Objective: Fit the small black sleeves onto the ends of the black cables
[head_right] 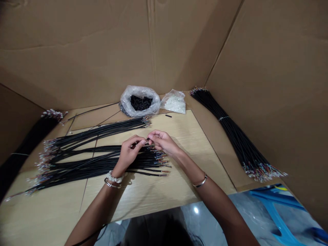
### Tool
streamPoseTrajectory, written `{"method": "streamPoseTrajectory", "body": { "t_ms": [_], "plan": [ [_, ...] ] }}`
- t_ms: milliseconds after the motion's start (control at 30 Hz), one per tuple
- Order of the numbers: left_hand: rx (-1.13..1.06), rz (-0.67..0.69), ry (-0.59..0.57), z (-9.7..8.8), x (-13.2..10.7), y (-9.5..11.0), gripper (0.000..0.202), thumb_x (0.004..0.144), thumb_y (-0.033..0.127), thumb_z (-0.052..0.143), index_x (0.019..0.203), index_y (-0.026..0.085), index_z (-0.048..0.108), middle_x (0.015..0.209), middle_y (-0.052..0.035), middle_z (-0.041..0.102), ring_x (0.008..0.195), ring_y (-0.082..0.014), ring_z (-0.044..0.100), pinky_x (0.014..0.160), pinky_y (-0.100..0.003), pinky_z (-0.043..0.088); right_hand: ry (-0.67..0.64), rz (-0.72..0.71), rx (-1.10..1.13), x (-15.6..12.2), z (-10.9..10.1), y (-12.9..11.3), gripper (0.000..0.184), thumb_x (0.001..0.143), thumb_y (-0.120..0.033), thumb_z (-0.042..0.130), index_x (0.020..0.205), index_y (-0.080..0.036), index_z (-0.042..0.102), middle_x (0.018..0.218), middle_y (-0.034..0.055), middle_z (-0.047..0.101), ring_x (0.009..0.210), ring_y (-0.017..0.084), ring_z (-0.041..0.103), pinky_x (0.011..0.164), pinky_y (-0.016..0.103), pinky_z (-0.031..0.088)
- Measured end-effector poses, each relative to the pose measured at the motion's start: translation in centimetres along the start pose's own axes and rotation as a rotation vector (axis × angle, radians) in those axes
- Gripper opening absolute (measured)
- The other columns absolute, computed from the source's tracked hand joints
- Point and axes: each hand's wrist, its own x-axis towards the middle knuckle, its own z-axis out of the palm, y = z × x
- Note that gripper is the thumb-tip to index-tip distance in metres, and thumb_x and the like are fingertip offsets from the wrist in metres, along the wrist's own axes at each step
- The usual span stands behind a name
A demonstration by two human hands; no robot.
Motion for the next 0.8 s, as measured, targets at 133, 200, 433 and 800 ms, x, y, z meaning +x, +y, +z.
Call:
{"method": "streamPoseTrajectory", "body": {
  "t_ms": [133,200,433,800],
  "plan": [
    [-0.021,-0.031,0.012,-0.1,0.1,0.0,0.031,0.085,0.039,0.055,0.083,0.011,0.067,0.081,-0.0020,0.062,0.075,0.0002,0.055,0.070,-0.009,0.040,-0.004,-0.002,0.026,-0.1,0.2,0.0,0.045,0.066,-0.044,0.078,0.086,-0.012,0.054,0.066,-0.0018,0.057,0.039,-0.001,0.026,0.037,0.017,0.008],
    [-0.024,-0.034,0.021,-0.2,0.1,0.1,0.031,0.085,0.039,0.055,0.084,0.010,0.067,0.081,-0.0027,0.062,0.075,-0.0003,0.055,0.070,-0.010,0.040,-0.006,-0.006,0.042,-0.1,0.3,0.1,0.045,0.065,-0.043,0.079,0.087,-0.012,0.055,0.067,-0.0008,0.059,0.039,-0.001,0.027,0.037,0.017,0.009],
    [0.096,0.047,0.019,-0.2,-0.2,0.3,0.029,0.087,0.037,0.052,0.086,0.011,0.067,0.083,-0.0028,0.062,0.076,-0.0002,0.054,0.071,-0.010,0.039,0.046,-0.027,0.044,-0.2,0.6,0.1,0.043,0.064,-0.042,0.080,0.085,-0.012,0.056,0.067,0.0002,0.061,0.040,-0.001,0.026,0.037,0.016,0.010],
    [0.486,0.217,-0.006,-0.6,-0.5,0.1,0.028,0.092,0.031,0.043,0.092,0.014,0.065,0.079,-0.0022,0.059,0.073,-0.0011,0.050,0.070,-0.013,0.034,0.099,-0.061,0.065,-0.2,1.2,0.4,0.045,0.064,-0.044,0.079,0.084,-0.013,0.053,0.067,0.0006,0.061,0.040,-0.001,0.023,0.037,0.016,0.012]
  ]
}}
